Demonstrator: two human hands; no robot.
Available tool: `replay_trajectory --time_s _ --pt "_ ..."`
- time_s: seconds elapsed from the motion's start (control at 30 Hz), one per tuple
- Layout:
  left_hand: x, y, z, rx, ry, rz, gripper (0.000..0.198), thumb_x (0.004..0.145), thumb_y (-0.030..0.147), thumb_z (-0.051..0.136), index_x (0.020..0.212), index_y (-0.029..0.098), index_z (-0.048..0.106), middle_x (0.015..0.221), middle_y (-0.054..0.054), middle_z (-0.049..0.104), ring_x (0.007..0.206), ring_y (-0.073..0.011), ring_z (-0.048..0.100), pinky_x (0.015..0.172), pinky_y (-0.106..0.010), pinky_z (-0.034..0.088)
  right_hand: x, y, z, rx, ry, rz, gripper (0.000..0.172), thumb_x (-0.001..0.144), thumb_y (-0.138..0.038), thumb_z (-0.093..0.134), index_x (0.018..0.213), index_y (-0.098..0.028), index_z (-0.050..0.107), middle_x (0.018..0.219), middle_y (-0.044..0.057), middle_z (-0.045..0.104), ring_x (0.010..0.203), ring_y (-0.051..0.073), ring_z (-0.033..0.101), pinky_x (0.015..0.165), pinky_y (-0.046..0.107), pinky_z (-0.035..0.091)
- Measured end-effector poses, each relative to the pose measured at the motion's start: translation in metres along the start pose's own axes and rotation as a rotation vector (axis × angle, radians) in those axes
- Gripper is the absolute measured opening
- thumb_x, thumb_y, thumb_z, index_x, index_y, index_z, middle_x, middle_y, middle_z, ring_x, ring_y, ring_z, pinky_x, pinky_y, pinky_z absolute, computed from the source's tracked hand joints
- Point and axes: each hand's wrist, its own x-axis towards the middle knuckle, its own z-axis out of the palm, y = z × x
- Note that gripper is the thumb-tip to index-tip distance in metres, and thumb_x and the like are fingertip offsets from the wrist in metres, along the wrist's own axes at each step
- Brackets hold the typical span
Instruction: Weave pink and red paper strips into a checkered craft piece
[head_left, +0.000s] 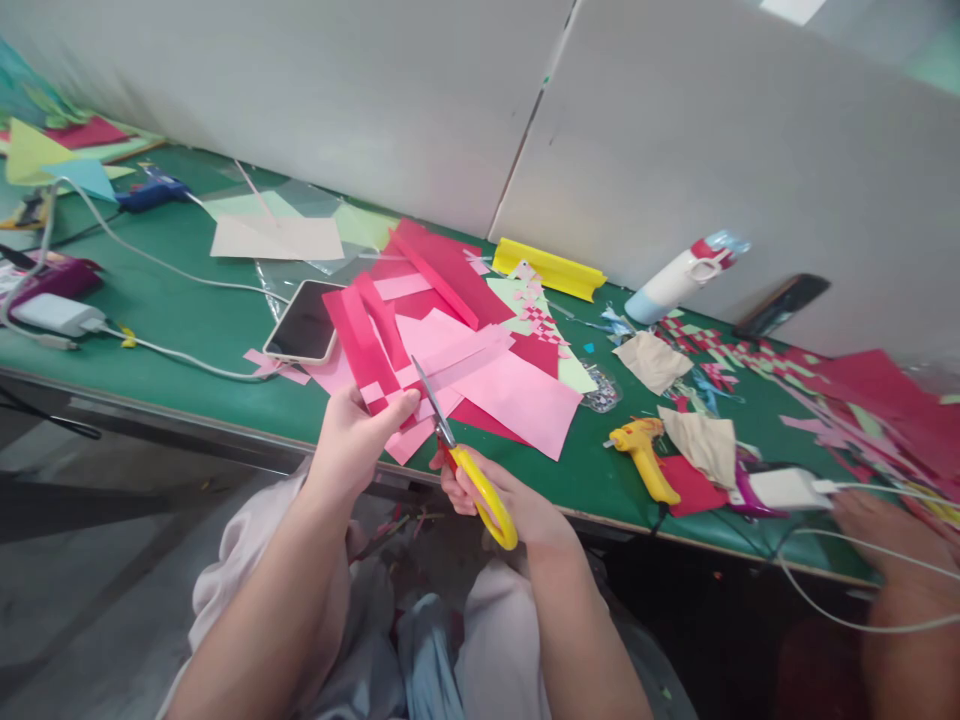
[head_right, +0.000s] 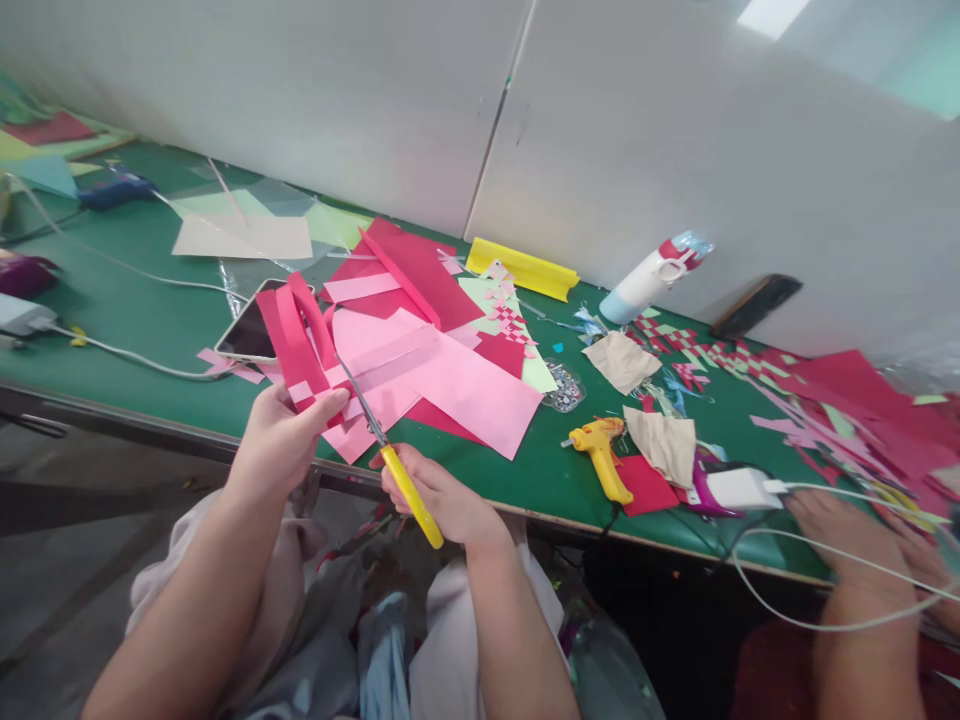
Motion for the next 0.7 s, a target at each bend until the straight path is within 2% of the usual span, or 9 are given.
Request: replay_trajectory --time_s 0.37,0.7 --pt "-0.001 0.0008 0.0011 -0.022 0.001 -0.028 0.022 0.064 0.03 0.08 0.078 0.015 0.071 0.074 -0.002 0.073 0.063 -0.015 0.065 0.06 -0.026 0.053 0.0 -0.0003 0.0008 0.036 -0.016 -0.001 0.032 0.088 -0.05 0.057 0.1 -0.021 0.051 0.075 -0.003 0.036 0.059 0.009 0.027 0.054 0.025 0.022" --pt "-0.0022 0.0008 0.0013 -0.022 -0.019 -0.023 0.02 0.067 0.029 0.079 0.08 0.015 0.072 0.075 -0.001 0.073 0.065 -0.0126 0.063 0.063 -0.024 0.052 -0.001 0.0004 -0.0007 0.084 -0.062 -0.033 0.023 0.092 -0.044 0.054 0.099 -0.023 0.054 0.075 -0.003 0.035 0.059 0.008 0.028 0.054 0.025 0.021"
